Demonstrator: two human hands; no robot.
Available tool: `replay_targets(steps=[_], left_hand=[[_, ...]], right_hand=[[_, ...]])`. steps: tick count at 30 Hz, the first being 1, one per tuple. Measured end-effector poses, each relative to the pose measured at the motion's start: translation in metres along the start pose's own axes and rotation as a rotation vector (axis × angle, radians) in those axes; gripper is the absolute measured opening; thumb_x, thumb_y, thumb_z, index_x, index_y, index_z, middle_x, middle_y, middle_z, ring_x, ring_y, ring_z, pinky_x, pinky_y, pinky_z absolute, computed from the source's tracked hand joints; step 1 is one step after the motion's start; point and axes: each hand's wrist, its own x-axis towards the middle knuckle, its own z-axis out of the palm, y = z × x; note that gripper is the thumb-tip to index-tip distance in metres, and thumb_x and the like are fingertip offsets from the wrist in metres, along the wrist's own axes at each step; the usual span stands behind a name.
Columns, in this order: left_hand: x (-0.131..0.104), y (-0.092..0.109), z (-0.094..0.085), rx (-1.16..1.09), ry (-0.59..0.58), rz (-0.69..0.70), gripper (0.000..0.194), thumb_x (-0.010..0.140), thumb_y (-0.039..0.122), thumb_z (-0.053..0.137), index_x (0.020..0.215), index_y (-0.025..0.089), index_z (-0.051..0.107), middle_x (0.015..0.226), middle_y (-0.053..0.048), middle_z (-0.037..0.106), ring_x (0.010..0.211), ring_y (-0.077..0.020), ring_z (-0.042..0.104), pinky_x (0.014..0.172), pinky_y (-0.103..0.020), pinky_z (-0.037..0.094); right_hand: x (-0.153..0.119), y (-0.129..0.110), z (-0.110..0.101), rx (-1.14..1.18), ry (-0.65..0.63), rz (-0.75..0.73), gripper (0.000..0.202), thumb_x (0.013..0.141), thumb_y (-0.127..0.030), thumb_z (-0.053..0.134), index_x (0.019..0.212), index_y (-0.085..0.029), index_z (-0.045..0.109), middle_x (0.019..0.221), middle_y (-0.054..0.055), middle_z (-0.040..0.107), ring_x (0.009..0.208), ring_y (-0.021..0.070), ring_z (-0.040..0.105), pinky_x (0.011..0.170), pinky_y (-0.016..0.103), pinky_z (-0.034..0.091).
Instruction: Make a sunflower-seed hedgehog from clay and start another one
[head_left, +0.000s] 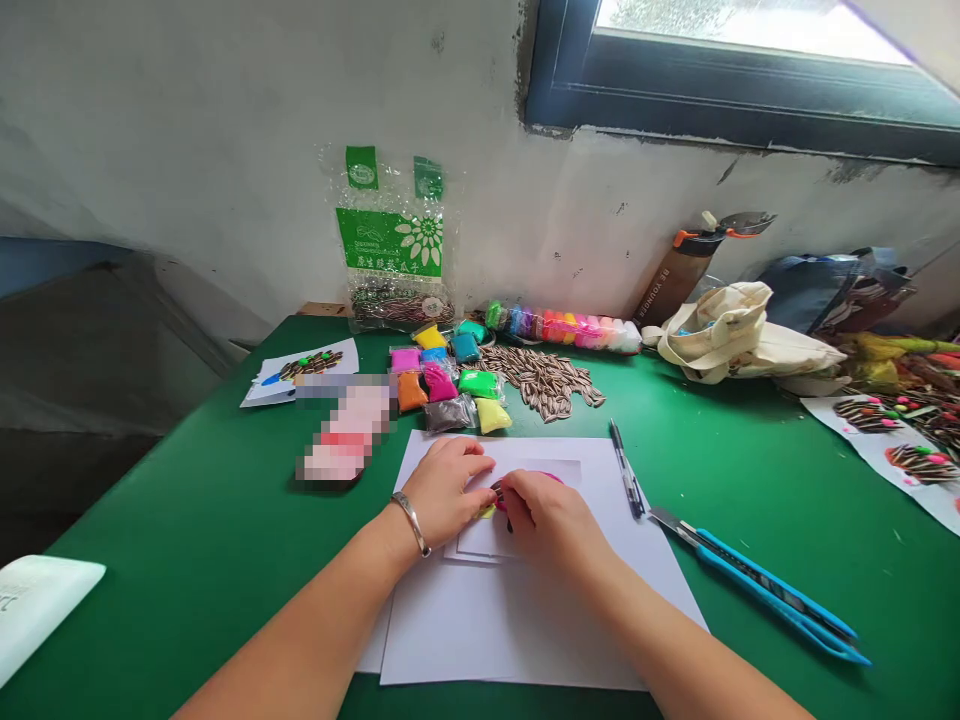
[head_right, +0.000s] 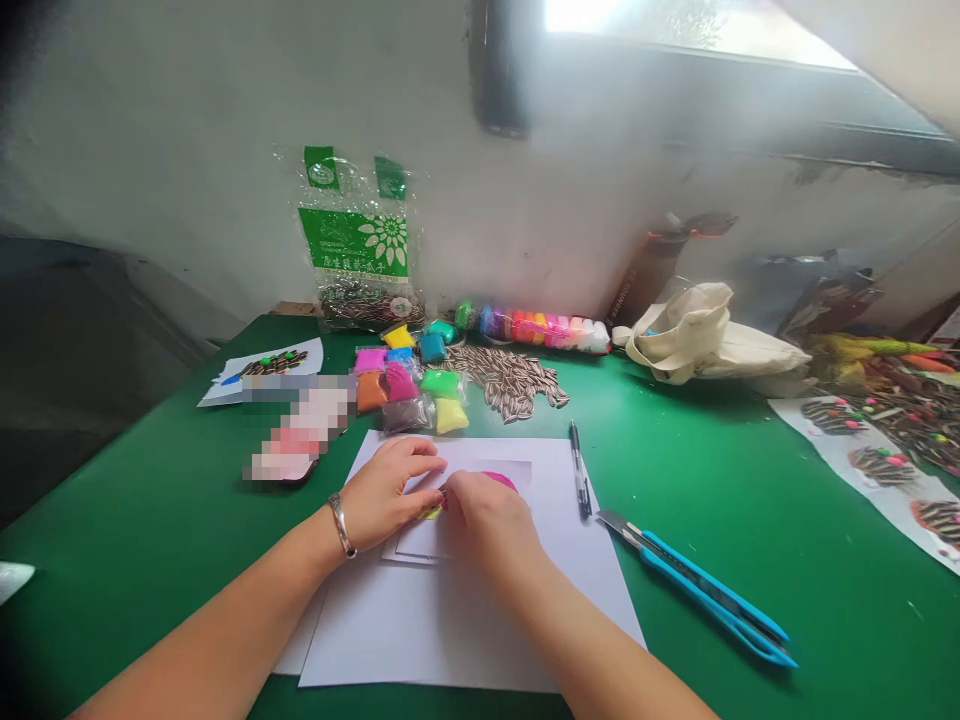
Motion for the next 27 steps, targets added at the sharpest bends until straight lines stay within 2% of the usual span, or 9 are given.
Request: replay_targets(steps=[7, 12, 20, 27], left_hand=[[0.000, 0.000, 0.002, -0.002, 0.005, -0.003, 0.023, 0.074, 0.026, 0.065, 0.097, 0.024, 0.070, 0.106, -0.006, 0.060, 0.103, -0.0238, 0.052, 0.093, -0.037, 0.041], [0.000, 0.000, 0.002, 0.009, -0.003, -0.012, 0.025, 0.074, 0.026, 0.065, 0.098, 0.023, 0.069, 0.109, -0.006, 0.060, 0.104, -0.0243, 0.050, 0.094, -0.037, 0.041], [0.000, 0.001, 0.004, 0.041, 0.007, 0.013, 0.024, 0.077, 0.025, 0.063, 0.100, 0.023, 0.069, 0.108, -0.006, 0.060, 0.103, -0.0244, 0.051, 0.093, -0.039, 0.041], [0.001, -0.003, 0.001, -0.033, -0.023, -0.019, 0.025, 0.077, 0.029, 0.063, 0.101, 0.023, 0.069, 0.111, -0.006, 0.060, 0.105, -0.0238, 0.052, 0.095, -0.037, 0.040]], right_hand=[[-0.001, 0.004, 0.007, -0.147, 0.058, -0.028, 0.012, 0.083, -0.017, 0.043, 0.074, -0.020, 0.051, 0.067, -0.002, 0.056, 0.058, 0.0107, 0.042, 0.051, 0.024, 0.020], [0.001, 0.003, 0.008, -0.197, 0.047, -0.014, 0.013, 0.084, -0.018, 0.042, 0.074, -0.019, 0.051, 0.068, -0.002, 0.056, 0.058, 0.0108, 0.043, 0.051, 0.025, 0.018], [-0.001, -0.007, 0.000, -0.255, -0.024, -0.043, 0.013, 0.085, -0.015, 0.044, 0.076, -0.019, 0.054, 0.069, -0.001, 0.058, 0.059, 0.0115, 0.046, 0.051, 0.026, 0.019], [-0.001, -0.005, -0.016, -0.192, 0.027, -0.008, 0.015, 0.087, -0.026, 0.047, 0.081, -0.021, 0.060, 0.076, 0.001, 0.058, 0.066, 0.0121, 0.050, 0.054, 0.023, 0.024]])
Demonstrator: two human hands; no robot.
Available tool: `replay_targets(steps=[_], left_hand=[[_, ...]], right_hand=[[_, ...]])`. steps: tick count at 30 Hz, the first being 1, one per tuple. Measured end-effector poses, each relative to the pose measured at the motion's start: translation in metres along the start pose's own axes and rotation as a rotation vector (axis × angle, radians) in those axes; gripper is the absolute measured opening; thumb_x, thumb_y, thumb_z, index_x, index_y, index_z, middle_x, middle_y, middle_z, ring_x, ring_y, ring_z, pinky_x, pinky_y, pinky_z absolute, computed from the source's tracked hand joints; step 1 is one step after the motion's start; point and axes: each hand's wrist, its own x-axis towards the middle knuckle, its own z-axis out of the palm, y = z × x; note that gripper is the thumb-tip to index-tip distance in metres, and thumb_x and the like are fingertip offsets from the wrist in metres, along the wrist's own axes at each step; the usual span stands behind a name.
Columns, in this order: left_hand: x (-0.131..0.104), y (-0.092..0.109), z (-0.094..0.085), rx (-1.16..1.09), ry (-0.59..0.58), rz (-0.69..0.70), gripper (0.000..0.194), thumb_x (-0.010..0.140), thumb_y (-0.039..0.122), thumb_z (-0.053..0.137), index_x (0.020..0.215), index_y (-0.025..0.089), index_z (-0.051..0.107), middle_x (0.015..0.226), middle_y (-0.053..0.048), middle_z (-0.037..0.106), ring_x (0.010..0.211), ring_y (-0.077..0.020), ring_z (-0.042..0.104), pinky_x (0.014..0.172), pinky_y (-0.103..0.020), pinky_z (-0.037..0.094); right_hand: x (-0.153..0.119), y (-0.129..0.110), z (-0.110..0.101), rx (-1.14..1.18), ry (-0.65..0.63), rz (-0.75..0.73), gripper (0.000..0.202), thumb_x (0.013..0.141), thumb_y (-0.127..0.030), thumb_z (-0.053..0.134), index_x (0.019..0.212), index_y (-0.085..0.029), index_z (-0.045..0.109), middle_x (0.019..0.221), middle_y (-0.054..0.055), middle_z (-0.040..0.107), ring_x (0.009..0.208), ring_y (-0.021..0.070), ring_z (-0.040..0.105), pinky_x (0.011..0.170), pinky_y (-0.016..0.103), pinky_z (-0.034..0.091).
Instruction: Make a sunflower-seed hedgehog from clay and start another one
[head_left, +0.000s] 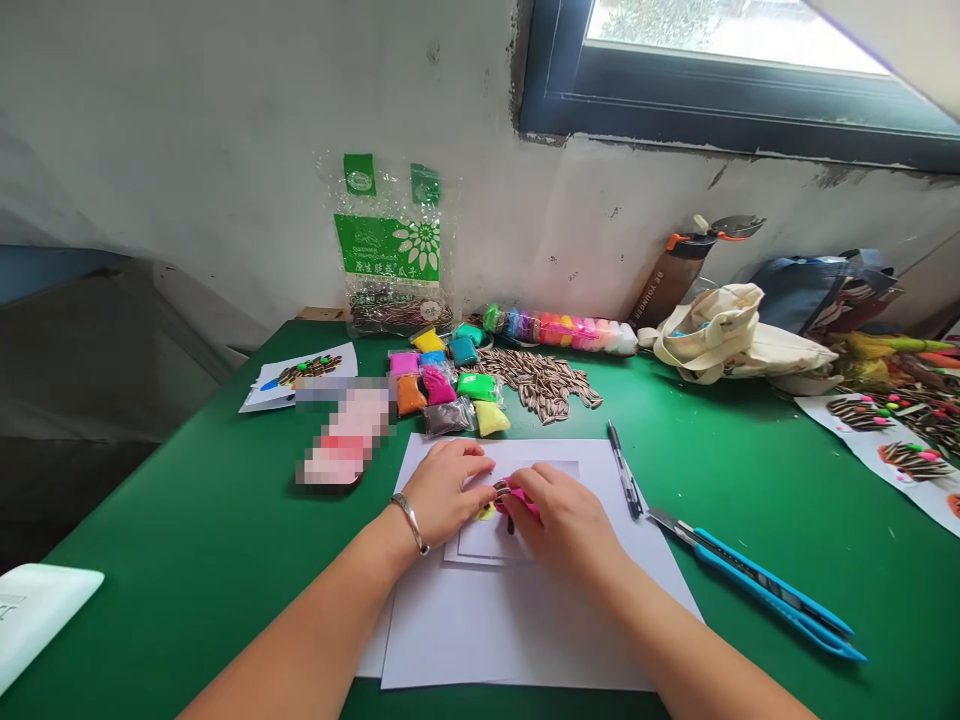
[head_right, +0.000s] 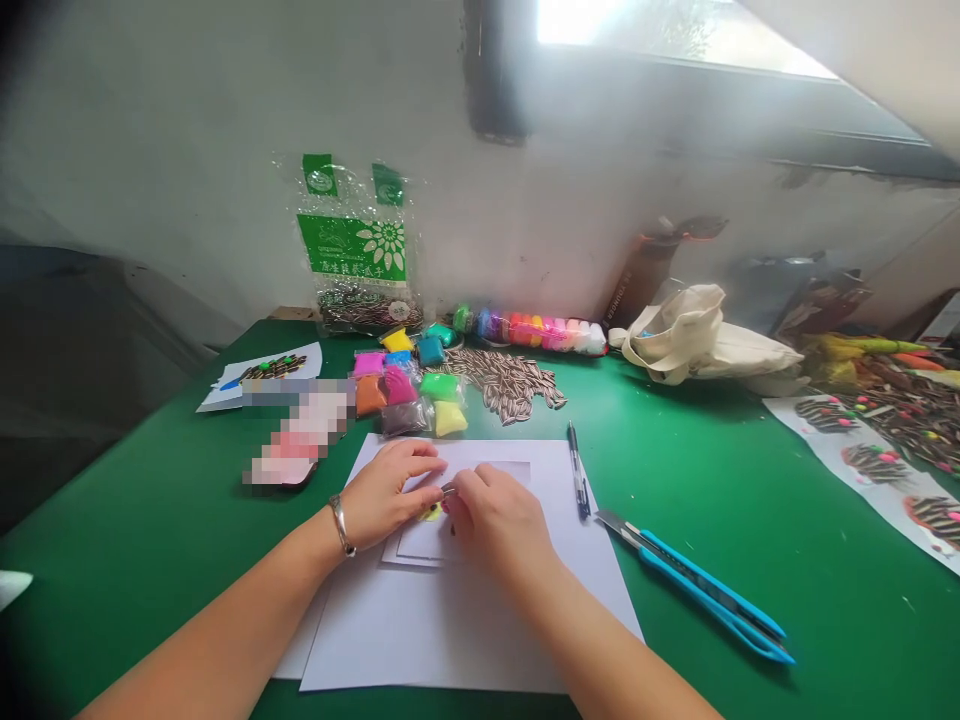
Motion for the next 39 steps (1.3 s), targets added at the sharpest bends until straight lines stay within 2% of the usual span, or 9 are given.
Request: replay_targets(steps=[8, 20, 28, 35, 39], left_hand=[[-0.001, 0.001, 0.001, 0.017, 0.008, -0.005, 0.029, 0.075, 0.027, 0.066, 0.103, 0.023, 0.068, 0.110, -0.006, 0.059, 0.105, -0.0237, 0.050, 0.095, -0.036, 0.040], [-0.001, 0.005, 0.003, 0.089, 0.016, 0.009, 0.029, 0.075, 0.028, 0.066, 0.104, 0.023, 0.068, 0.109, -0.006, 0.059, 0.104, -0.0248, 0.050, 0.093, -0.039, 0.041], [0.000, 0.003, 0.003, 0.057, 0.018, -0.018, 0.030, 0.074, 0.029, 0.067, 0.104, 0.024, 0.068, 0.111, -0.005, 0.059, 0.106, -0.0246, 0.050, 0.095, -0.038, 0.040], [-0.001, 0.004, 0.003, 0.065, 0.020, -0.008, 0.028, 0.075, 0.029, 0.066, 0.102, 0.025, 0.068, 0.109, -0.006, 0.060, 0.105, -0.0248, 0.051, 0.093, -0.039, 0.041], [-0.001, 0.004, 0.002, 0.069, 0.029, 0.006, 0.028, 0.076, 0.030, 0.065, 0.103, 0.024, 0.068, 0.110, -0.006, 0.060, 0.104, -0.0244, 0.051, 0.094, -0.038, 0.041]], right_hand=[[-0.002, 0.008, 0.001, 0.017, -0.043, -0.030, 0.019, 0.086, -0.017, 0.048, 0.073, -0.019, 0.061, 0.073, 0.001, 0.057, 0.068, 0.0125, 0.049, 0.057, 0.024, 0.026], [0.002, 0.009, 0.012, -0.036, 0.017, -0.044, 0.020, 0.085, -0.018, 0.048, 0.069, -0.019, 0.060, 0.068, 0.001, 0.055, 0.062, 0.0116, 0.045, 0.054, 0.024, 0.022], [0.003, 0.015, 0.007, 0.007, 0.014, -0.020, 0.022, 0.085, -0.021, 0.048, 0.067, -0.019, 0.061, 0.068, 0.001, 0.055, 0.063, 0.0119, 0.046, 0.055, 0.024, 0.024], [0.003, 0.010, 0.007, 0.041, -0.032, -0.022, 0.020, 0.084, -0.019, 0.049, 0.069, -0.019, 0.063, 0.070, 0.001, 0.056, 0.065, 0.0121, 0.047, 0.057, 0.023, 0.027], [0.003, 0.013, -0.005, 0.073, -0.009, 0.003, 0.021, 0.085, -0.018, 0.048, 0.070, -0.019, 0.063, 0.070, 0.001, 0.057, 0.066, 0.0119, 0.048, 0.058, 0.022, 0.030]])
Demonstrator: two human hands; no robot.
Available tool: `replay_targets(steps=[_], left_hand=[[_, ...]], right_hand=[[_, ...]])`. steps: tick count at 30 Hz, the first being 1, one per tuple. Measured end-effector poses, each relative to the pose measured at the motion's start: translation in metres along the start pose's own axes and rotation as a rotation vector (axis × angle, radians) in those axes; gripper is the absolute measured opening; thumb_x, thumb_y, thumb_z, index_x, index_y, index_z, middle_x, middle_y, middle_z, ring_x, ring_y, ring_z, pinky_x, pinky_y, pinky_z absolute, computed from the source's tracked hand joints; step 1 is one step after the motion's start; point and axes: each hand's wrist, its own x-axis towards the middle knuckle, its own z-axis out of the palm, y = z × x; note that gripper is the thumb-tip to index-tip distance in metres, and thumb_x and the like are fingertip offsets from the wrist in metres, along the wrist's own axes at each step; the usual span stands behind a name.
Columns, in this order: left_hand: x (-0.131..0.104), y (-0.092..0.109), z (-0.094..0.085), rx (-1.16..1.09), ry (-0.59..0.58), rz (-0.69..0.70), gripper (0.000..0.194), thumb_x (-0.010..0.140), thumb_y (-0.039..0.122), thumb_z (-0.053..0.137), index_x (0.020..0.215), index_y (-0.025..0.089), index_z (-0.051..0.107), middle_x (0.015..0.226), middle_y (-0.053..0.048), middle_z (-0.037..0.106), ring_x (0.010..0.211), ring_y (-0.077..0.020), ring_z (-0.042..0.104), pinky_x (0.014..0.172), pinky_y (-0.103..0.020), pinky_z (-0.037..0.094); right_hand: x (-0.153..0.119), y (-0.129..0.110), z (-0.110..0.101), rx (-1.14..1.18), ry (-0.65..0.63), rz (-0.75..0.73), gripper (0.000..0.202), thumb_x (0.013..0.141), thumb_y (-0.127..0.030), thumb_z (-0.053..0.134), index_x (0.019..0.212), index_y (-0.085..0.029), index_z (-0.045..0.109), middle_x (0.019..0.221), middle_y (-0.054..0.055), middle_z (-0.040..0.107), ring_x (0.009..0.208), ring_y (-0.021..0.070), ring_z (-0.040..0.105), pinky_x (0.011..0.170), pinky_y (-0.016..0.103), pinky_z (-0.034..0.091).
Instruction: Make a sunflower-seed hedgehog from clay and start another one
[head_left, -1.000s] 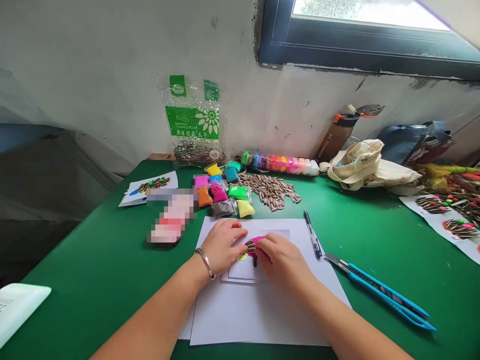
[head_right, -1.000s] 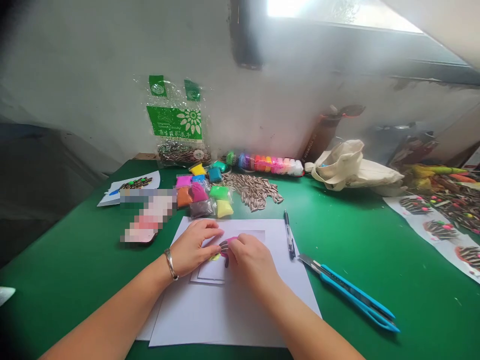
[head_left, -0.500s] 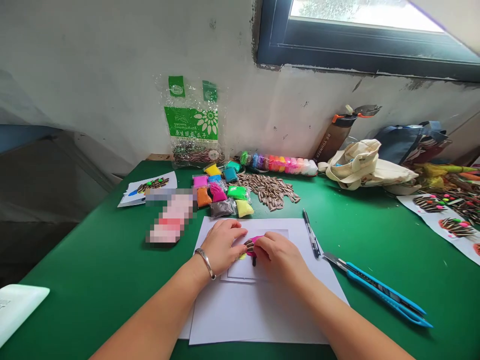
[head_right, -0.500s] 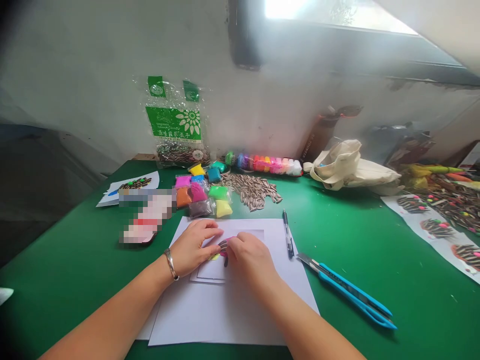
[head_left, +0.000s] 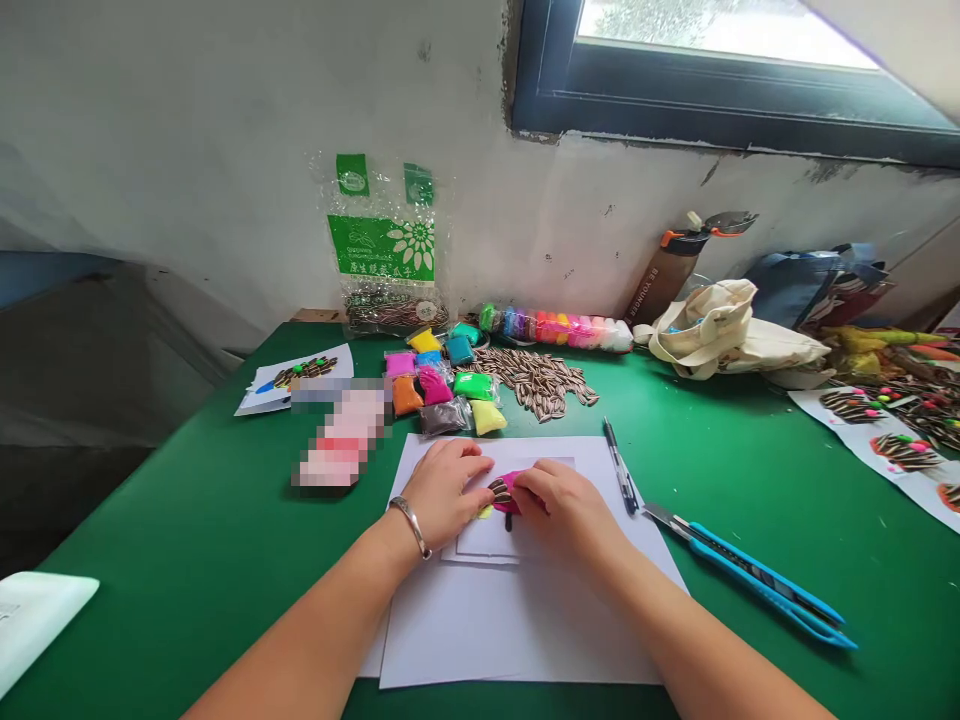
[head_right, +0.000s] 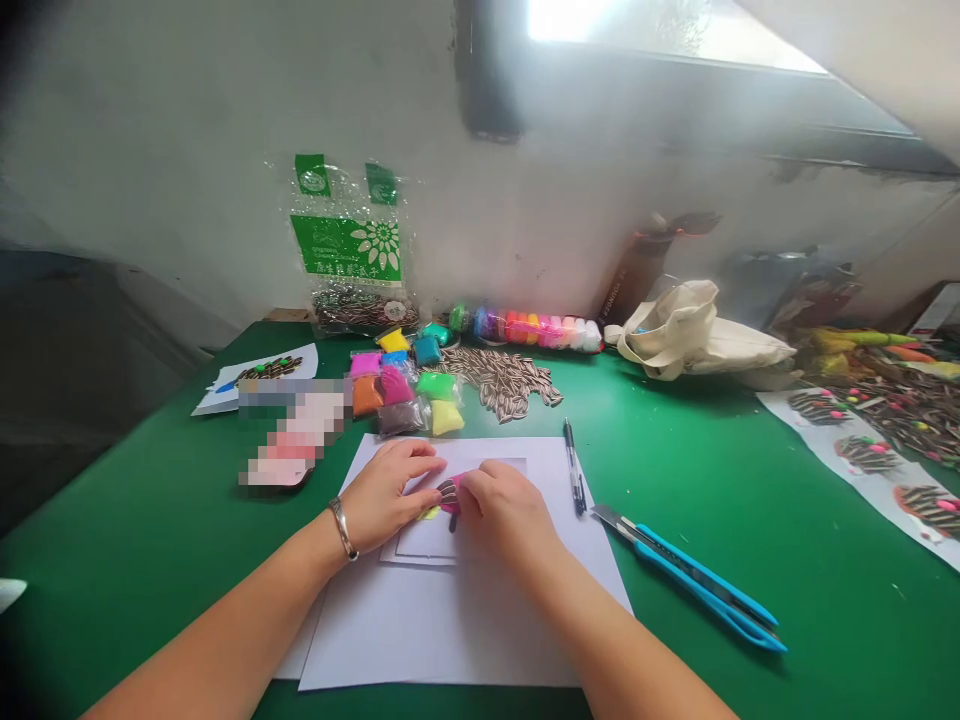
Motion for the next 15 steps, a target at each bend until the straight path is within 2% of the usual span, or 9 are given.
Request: replay_targets(steps=[3, 7, 11, 15], left_hand=[[0.000, -0.002, -0.001, -0.010, -0.005, 0.016, 0.026, 0.080, 0.034, 0.060, 0.103, 0.023, 0.068, 0.109, -0.006, 0.060, 0.103, -0.0239, 0.051, 0.093, -0.038, 0.041], [0.000, -0.004, -0.001, -0.025, -0.013, 0.028, 0.026, 0.083, 0.036, 0.057, 0.101, 0.022, 0.068, 0.109, -0.006, 0.060, 0.103, -0.0236, 0.051, 0.093, -0.037, 0.040], [-0.002, -0.004, 0.000, -0.005, 0.011, 0.042, 0.024, 0.081, 0.034, 0.059, 0.100, 0.022, 0.068, 0.108, -0.006, 0.060, 0.103, -0.0242, 0.051, 0.092, -0.038, 0.041], [-0.002, -0.003, 0.000, -0.006, 0.016, 0.047, 0.023, 0.081, 0.033, 0.058, 0.098, 0.022, 0.069, 0.107, -0.006, 0.061, 0.102, -0.0240, 0.051, 0.091, -0.038, 0.041]], right_hand=[[0.010, 0.010, -0.017, 0.006, 0.071, 0.034, 0.021, 0.086, -0.018, 0.046, 0.075, -0.019, 0.064, 0.073, 0.001, 0.057, 0.067, 0.0114, 0.050, 0.061, 0.021, 0.032], [0.037, 0.031, -0.032, -0.124, 0.152, 0.089, 0.024, 0.087, -0.019, 0.044, 0.080, -0.021, 0.066, 0.079, 0.002, 0.061, 0.073, 0.0126, 0.053, 0.064, 0.022, 0.033], [0.059, 0.049, -0.026, -0.295, 0.099, 0.067, 0.028, 0.087, -0.017, 0.042, 0.079, -0.022, 0.068, 0.083, 0.004, 0.062, 0.077, 0.0140, 0.053, 0.062, 0.023, 0.030], [0.062, 0.056, -0.010, -0.355, 0.082, 0.043, 0.028, 0.086, -0.015, 0.042, 0.074, -0.019, 0.067, 0.079, 0.005, 0.061, 0.073, 0.0144, 0.052, 0.059, 0.025, 0.027]])
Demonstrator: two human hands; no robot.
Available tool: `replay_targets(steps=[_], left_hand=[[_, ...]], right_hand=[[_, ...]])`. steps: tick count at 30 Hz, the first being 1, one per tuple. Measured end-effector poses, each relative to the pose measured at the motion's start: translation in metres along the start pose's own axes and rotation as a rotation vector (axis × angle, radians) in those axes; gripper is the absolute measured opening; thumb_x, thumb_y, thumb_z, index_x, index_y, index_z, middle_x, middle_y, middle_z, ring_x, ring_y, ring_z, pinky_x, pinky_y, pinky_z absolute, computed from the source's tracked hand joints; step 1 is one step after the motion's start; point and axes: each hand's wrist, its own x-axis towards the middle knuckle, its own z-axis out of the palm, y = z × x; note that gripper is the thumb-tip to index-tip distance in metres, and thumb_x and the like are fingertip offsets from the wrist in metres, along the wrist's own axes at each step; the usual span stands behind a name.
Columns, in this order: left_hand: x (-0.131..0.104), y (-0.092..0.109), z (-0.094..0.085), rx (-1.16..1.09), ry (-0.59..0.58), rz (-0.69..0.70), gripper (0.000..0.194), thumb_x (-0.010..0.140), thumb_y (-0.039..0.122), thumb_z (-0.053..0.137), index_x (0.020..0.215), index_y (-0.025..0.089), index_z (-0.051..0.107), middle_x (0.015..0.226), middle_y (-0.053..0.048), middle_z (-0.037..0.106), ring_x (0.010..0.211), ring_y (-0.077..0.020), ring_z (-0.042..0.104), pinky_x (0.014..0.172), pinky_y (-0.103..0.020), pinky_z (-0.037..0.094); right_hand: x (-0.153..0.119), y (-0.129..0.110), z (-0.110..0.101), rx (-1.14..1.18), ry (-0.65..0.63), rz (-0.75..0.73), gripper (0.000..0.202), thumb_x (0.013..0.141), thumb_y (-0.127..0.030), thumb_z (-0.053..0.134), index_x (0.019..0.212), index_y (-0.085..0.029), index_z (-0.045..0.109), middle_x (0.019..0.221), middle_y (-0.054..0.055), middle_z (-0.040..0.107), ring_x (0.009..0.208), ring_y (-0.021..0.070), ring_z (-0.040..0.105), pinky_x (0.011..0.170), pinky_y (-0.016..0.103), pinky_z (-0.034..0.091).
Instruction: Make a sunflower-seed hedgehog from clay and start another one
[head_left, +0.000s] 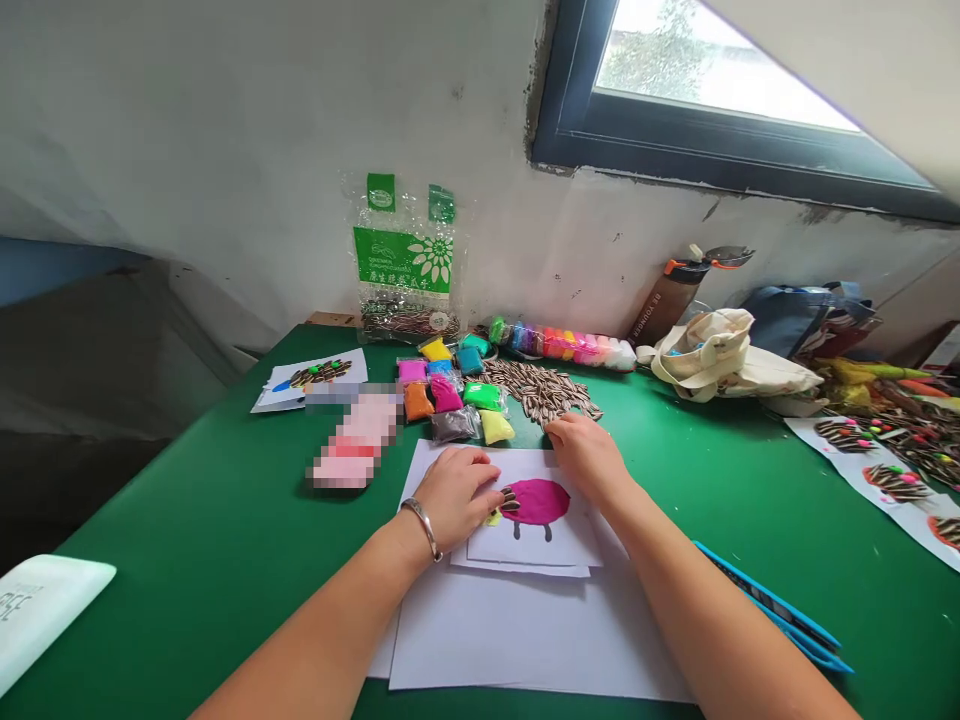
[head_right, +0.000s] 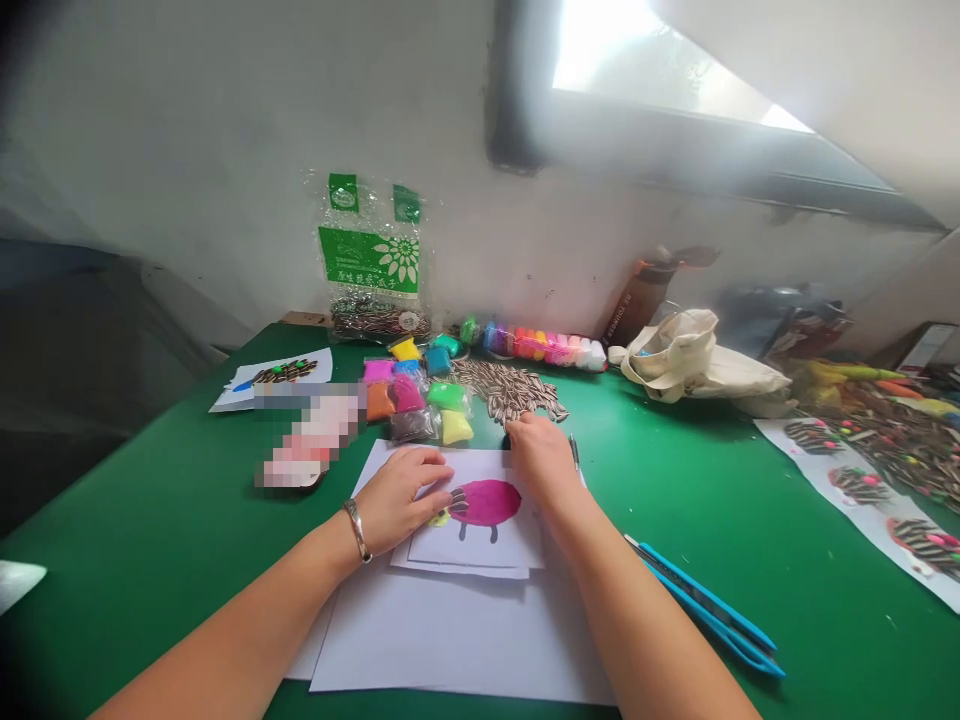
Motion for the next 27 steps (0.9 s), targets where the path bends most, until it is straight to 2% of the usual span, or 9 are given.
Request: replay_targets(steps=[5, 12, 18, 23, 27], left_hand=[[0.001, -0.001, 0.001, -0.010, 0.012, -0.002, 0.022, 0.081, 0.032, 0.058, 0.097, 0.022, 0.070, 0.106, -0.006, 0.061, 0.101, -0.0236, 0.052, 0.092, -0.037, 0.041], [0.001, 0.000, 0.000, -0.016, 0.008, -0.010, 0.022, 0.081, 0.031, 0.058, 0.098, 0.022, 0.069, 0.106, -0.006, 0.061, 0.101, -0.0236, 0.050, 0.091, -0.038, 0.042], [0.002, 0.000, 0.000, -0.010, 0.000, -0.018, 0.022, 0.082, 0.031, 0.058, 0.099, 0.022, 0.069, 0.106, -0.006, 0.061, 0.100, -0.0236, 0.051, 0.091, -0.038, 0.042], [0.001, 0.000, 0.001, -0.013, 0.003, -0.018, 0.022, 0.082, 0.030, 0.057, 0.098, 0.022, 0.069, 0.106, -0.005, 0.061, 0.100, -0.0234, 0.051, 0.091, -0.037, 0.042], [0.001, 0.000, 0.001, -0.015, 0.006, -0.022, 0.022, 0.082, 0.030, 0.057, 0.099, 0.023, 0.069, 0.106, -0.005, 0.062, 0.101, -0.0230, 0.051, 0.091, -0.037, 0.042]], right_hand=[[-0.005, 0.002, 0.010, -0.003, 0.009, 0.007, 0.025, 0.085, -0.014, 0.043, 0.079, -0.019, 0.067, 0.078, 0.005, 0.060, 0.071, 0.0144, 0.051, 0.059, 0.026, 0.027], [-0.004, 0.010, 0.015, -0.087, 0.064, 0.041, 0.025, 0.088, -0.018, 0.042, 0.077, -0.018, 0.064, 0.078, 0.007, 0.059, 0.079, 0.0177, 0.049, 0.068, 0.027, 0.029], [-0.009, 0.021, 0.013, -0.049, 0.071, 0.078, 0.020, 0.086, -0.021, 0.048, 0.094, -0.020, 0.066, 0.087, 0.006, 0.061, 0.083, 0.0187, 0.049, 0.069, 0.027, 0.029], [-0.008, 0.030, 0.013, -0.040, 0.021, 0.064, 0.025, 0.087, -0.022, 0.044, 0.082, -0.021, 0.068, 0.080, 0.006, 0.061, 0.079, 0.0184, 0.048, 0.067, 0.028, 0.028], [-0.006, 0.029, 0.015, -0.052, 0.040, 0.087, 0.023, 0.087, -0.022, 0.045, 0.077, -0.019, 0.065, 0.080, 0.008, 0.059, 0.081, 0.0196, 0.045, 0.067, 0.028, 0.027]])
